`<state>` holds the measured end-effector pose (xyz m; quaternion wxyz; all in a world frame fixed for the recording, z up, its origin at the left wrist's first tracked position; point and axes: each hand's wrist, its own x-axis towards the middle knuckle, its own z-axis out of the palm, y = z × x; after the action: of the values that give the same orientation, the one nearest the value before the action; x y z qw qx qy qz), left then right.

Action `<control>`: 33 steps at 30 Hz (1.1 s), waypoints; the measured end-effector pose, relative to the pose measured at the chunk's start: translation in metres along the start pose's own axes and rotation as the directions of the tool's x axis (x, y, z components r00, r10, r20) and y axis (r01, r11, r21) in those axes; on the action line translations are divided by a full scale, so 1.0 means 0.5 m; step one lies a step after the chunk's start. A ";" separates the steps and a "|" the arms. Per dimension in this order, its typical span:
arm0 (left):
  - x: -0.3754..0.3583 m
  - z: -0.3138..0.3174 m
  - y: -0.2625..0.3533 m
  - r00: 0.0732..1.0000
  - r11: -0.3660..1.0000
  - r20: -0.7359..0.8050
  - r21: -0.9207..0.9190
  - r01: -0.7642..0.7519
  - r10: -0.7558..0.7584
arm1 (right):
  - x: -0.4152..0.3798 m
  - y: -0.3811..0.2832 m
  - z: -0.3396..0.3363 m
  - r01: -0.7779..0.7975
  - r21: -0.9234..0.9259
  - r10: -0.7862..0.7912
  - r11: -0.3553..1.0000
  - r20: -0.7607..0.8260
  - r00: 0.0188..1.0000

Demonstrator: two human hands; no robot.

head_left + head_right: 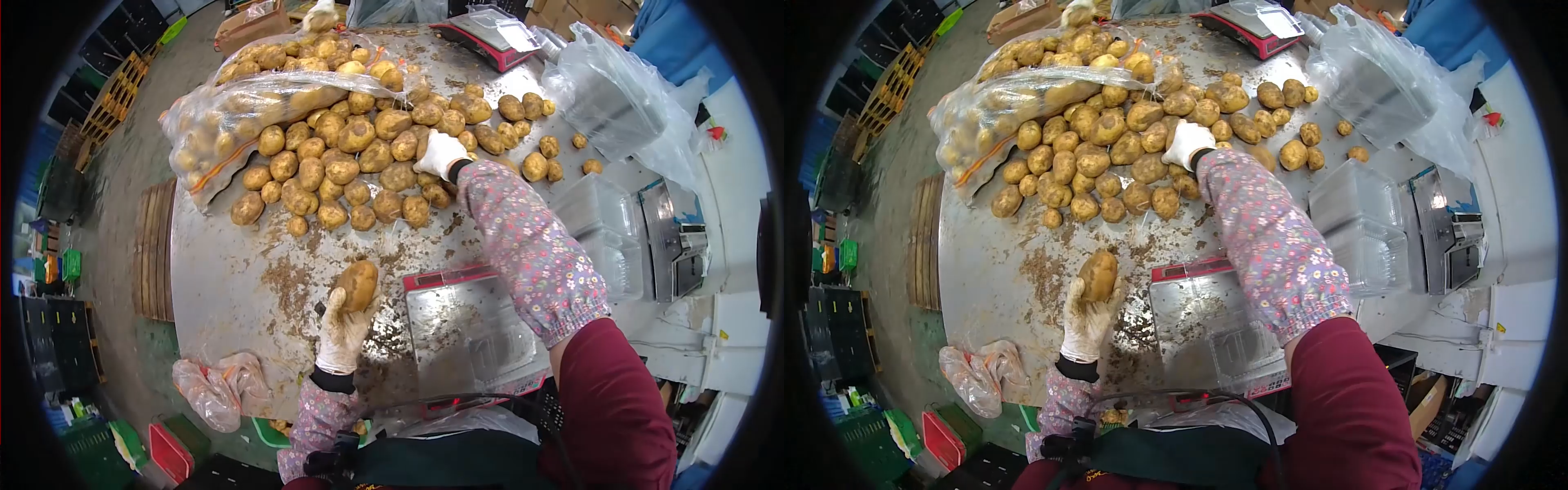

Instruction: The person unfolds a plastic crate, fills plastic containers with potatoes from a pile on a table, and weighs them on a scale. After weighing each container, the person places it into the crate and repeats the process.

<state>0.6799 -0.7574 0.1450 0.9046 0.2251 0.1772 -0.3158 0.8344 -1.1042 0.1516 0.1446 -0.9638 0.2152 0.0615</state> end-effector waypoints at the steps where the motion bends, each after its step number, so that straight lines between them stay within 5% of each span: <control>1: -0.007 -0.017 0.006 0.999 1.000 0.026 0.013 0.027 -0.027 | -0.004 0.010 0.001 0.041 0.101 -0.039 0.994 -0.019 0.999; 2: -0.017 -0.023 0.012 0.999 1.000 0.036 0.008 0.028 -0.028 | -0.018 0.024 0.002 0.094 0.264 -0.072 0.960 -0.091 0.993; 4: -0.039 -0.011 0.016 0.999 0.998 0.044 0.060 0.001 -0.004 | -0.048 0.033 -0.017 0.165 0.873 -0.234 0.459 -0.060 0.970; 6: -0.048 0.013 0.009 0.990 0.990 0.136 0.133 -0.041 0.023 | -0.100 0.036 -0.050 0.051 0.998 -0.198 0.034 -0.043 0.979; 8: -0.055 0.006 -0.002 0.963 0.984 0.215 -0.028 0.175 -0.165 | -0.126 0.055 -0.072 -0.111 0.934 -0.235 -0.339 0.030 0.972; 9: -0.061 0.011 -0.015 0.981 0.983 0.054 0.023 0.184 -0.185 | -0.144 0.065 -0.088 -0.207 0.844 -0.291 -0.495 0.063 0.955; 10: -0.071 0.025 -0.027 0.979 0.981 0.064 0.034 0.190 -0.192 | -0.165 0.066 -0.111 -0.360 0.668 -0.474 -0.651 0.013 0.881; 13: -0.109 0.082 -0.064 0.949 0.951 0.095 0.114 0.289 -0.300 | -0.236 0.058 -0.162 -0.352 0.540 -0.431 -0.765 -0.022 0.902; 15: -0.129 0.093 -0.107 0.932 0.934 0.154 0.202 0.294 -0.327 | -0.237 0.087 -0.158 -0.431 0.298 -0.444 -0.852 0.024 0.896; 17: -0.153 0.104 -0.159 0.914 0.916 0.208 0.284 0.285 -0.349 | -0.260 0.110 -0.165 -0.444 0.314 -0.471 -0.839 -0.012 0.882; 18: -0.164 0.111 -0.191 0.922 0.854 0.299 0.517 0.062 -0.248 | -0.272 0.116 -0.168 -0.469 0.332 -0.509 -0.818 -0.039 0.860; 20: -0.186 0.117 -0.252 0.839 0.491 0.530 0.767 -0.413 -0.122 | -0.324 0.113 -0.202 -0.425 0.278 -0.436 -0.862 0.023 0.899; 21: -0.204 0.128 -0.270 0.874 0.368 0.437 0.864 -0.343 -0.212 | -0.342 0.124 -0.206 -0.077 0.851 -0.310 -0.519 -0.104 0.945; 22: -0.218 0.139 -0.283 0.735 -0.073 0.661 0.734 -0.675 -0.151 | -0.359 0.136 -0.211 0.325 0.939 -0.281 0.112 -0.284 0.917; 23: -0.228 0.153 -0.300 0.691 -0.231 0.703 0.653 -0.721 -0.170 | -0.378 0.152 -0.217 0.493 0.725 -0.330 0.480 -0.372 0.868; 24: -0.234 0.164 -0.314 0.646 -0.379 0.737 0.551 -0.743 -0.196 | -0.388 0.166 -0.207 0.494 0.725 -0.324 0.479 -0.376 0.868; 26: -0.225 0.152 -0.341 0.640 -0.482 0.736 0.487 -0.728 -0.222 | -0.413 0.184 -0.189 0.543 0.812 -0.384 -0.213 -0.581 0.718; 27: -0.219 0.140 -0.356 0.637 -0.577 0.731 0.419 -0.701 -0.244 | -0.428 0.204 -0.194 0.566 0.804 -0.389 0.180 -0.471 0.792; 28: -0.214 0.136 -0.360 0.653 -0.583 0.723 0.438 -0.685 -0.224 | -0.438 0.222 -0.197 0.560 0.809 -0.384 0.179 -0.466 0.797; 30: -0.201 0.138 -0.361 0.614 -0.593 0.764 0.405 -0.696 -0.199 | -0.463 0.249 -0.194 0.606 0.170 -0.471 0.777 -0.481 0.739; 31: -0.195 0.137 -0.366 0.617 -0.591 0.764 0.414 -0.692 -0.187 | -0.484 0.229 -0.204 0.576 0.712 -0.425 0.401 -0.412 0.806; 33: -0.186 0.135 -0.372 0.639 -0.573 0.752 0.456 -0.681 -0.161 | -0.497 0.241 -0.204 0.438 0.856 -0.407 0.275 -0.310 0.859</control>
<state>0.5024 -0.8767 0.1895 0.3154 0.8067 -0.4994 -0.0182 0.5642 -1.1409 0.2631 0.6499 -0.7490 -0.0480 -0.1197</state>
